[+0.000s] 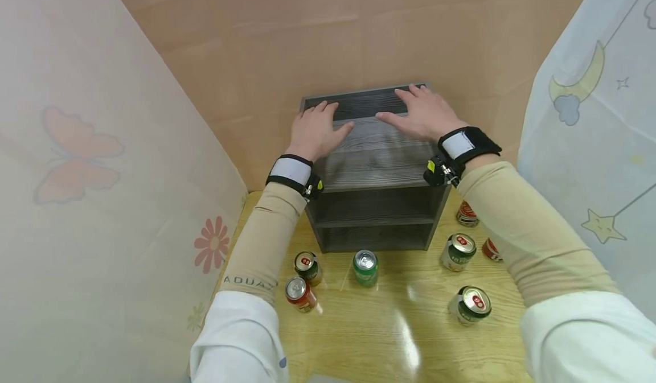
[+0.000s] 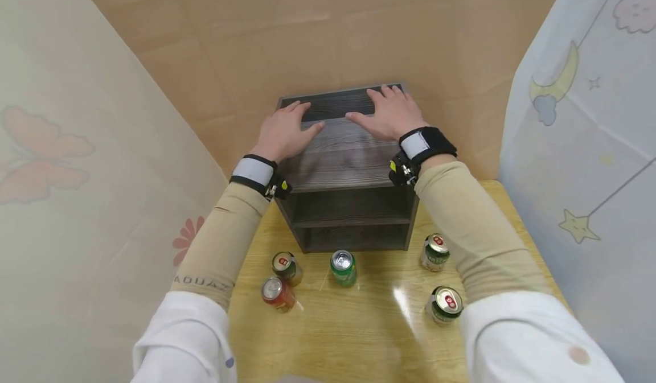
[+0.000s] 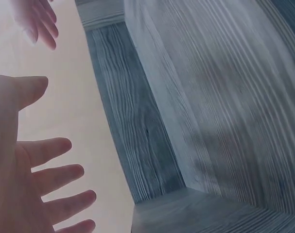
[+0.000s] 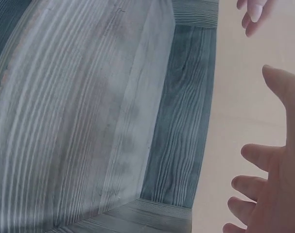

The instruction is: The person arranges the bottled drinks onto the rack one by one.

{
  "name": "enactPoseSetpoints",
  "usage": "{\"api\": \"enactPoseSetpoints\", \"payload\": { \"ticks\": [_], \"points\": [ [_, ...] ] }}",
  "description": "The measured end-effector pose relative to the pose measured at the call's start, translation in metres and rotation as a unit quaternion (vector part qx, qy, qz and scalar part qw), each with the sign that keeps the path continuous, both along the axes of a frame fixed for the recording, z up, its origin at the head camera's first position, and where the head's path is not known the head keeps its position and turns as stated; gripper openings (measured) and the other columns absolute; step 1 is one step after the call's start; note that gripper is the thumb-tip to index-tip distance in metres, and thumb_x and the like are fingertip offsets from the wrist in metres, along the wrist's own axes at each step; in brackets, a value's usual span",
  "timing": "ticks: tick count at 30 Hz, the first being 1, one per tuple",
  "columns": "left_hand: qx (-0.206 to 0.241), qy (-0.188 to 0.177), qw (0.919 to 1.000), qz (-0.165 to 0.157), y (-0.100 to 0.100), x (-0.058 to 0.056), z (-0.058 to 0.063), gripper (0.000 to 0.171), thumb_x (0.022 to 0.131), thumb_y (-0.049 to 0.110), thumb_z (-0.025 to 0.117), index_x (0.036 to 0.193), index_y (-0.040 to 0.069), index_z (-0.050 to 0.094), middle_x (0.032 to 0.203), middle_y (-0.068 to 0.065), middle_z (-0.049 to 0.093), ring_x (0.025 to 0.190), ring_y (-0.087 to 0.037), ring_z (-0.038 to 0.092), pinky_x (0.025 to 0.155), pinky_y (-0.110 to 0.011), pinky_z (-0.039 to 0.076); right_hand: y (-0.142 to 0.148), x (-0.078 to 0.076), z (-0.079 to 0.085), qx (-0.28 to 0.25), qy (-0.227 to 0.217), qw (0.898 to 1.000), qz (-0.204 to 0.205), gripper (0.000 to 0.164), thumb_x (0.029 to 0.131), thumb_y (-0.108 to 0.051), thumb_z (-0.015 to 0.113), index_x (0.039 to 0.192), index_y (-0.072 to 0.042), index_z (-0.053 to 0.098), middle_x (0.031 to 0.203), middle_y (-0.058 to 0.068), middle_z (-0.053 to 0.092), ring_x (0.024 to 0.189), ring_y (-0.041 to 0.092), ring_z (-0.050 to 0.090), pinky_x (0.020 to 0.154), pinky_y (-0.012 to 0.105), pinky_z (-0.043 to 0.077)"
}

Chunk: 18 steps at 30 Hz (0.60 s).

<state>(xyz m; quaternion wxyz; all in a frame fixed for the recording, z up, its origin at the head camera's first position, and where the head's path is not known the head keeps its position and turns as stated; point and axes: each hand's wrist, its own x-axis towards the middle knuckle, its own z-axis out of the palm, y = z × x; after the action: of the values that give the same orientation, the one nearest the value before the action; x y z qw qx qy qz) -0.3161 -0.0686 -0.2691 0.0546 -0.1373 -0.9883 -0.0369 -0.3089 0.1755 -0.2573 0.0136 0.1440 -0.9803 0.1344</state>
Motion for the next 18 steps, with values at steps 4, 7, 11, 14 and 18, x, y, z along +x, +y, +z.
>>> {"api": "enactPoseSetpoints", "payload": {
  "ticks": [4, 7, 11, 14, 18],
  "points": [
    [0.014, 0.005, 0.9998, -0.009, -0.003, 0.007, 0.002, 0.073, 0.103, 0.063, 0.04, 0.161, 0.019, 0.033, 0.164, -0.007, 0.03, 0.147, -0.03, 0.032, 0.117, -0.05, 0.022, 0.004, 0.003, 0.001, -0.014, 0.006, 1.0, -0.003, 0.092, 0.1, -0.069, 0.036, 0.161, -0.001, 0.02, 0.163, 0.031, 0.011, 0.15, 0.047, 0.005, 0.117, 0.059, 0.006],
    [0.026, 0.014, 0.9994, -0.016, -0.005, 0.012, 0.004, 0.073, 0.103, 0.062, 0.042, 0.16, 0.018, 0.033, 0.163, -0.007, 0.031, 0.146, -0.029, 0.034, 0.116, -0.048, 0.024, 0.008, 0.006, 0.003, -0.027, 0.01, 1.0, -0.003, 0.092, 0.1, -0.067, 0.038, 0.161, 0.0, 0.02, 0.163, 0.031, 0.011, 0.15, 0.046, 0.005, 0.117, 0.059, 0.007],
    [0.039, 0.027, 0.9985, -0.026, -0.008, 0.018, 0.005, 0.073, 0.102, 0.062, 0.043, 0.16, 0.018, 0.034, 0.162, -0.007, 0.033, 0.146, -0.028, 0.035, 0.116, -0.046, 0.026, 0.016, 0.01, 0.006, -0.05, 0.017, 0.999, -0.009, 0.092, 0.101, -0.065, 0.04, 0.16, 0.001, 0.018, 0.163, 0.032, 0.01, 0.15, 0.046, 0.006, 0.117, 0.059, 0.008],
    [0.042, 0.032, 0.998, -0.036, -0.01, 0.021, 0.006, 0.072, 0.102, 0.062, 0.043, 0.16, 0.018, 0.035, 0.162, -0.007, 0.034, 0.145, -0.027, 0.035, 0.116, -0.046, 0.026, 0.023, 0.013, 0.008, -0.068, 0.021, 0.997, -0.016, 0.092, 0.101, -0.064, 0.04, 0.161, 0.002, 0.015, 0.163, 0.031, 0.01, 0.151, 0.045, 0.006, 0.117, 0.059, 0.008],
    [0.051, 0.042, 0.9968, -0.046, -0.012, 0.027, 0.007, 0.071, 0.103, 0.061, 0.044, 0.159, 0.018, 0.037, 0.161, -0.007, 0.036, 0.144, -0.027, 0.037, 0.116, -0.046, 0.027, 0.033, 0.017, 0.009, -0.099, 0.023, 0.995, -0.022, 0.092, 0.101, -0.062, 0.042, 0.161, 0.001, 0.012, 0.164, 0.029, 0.011, 0.151, 0.044, 0.007, 0.118, 0.057, 0.009]
  ]
}}
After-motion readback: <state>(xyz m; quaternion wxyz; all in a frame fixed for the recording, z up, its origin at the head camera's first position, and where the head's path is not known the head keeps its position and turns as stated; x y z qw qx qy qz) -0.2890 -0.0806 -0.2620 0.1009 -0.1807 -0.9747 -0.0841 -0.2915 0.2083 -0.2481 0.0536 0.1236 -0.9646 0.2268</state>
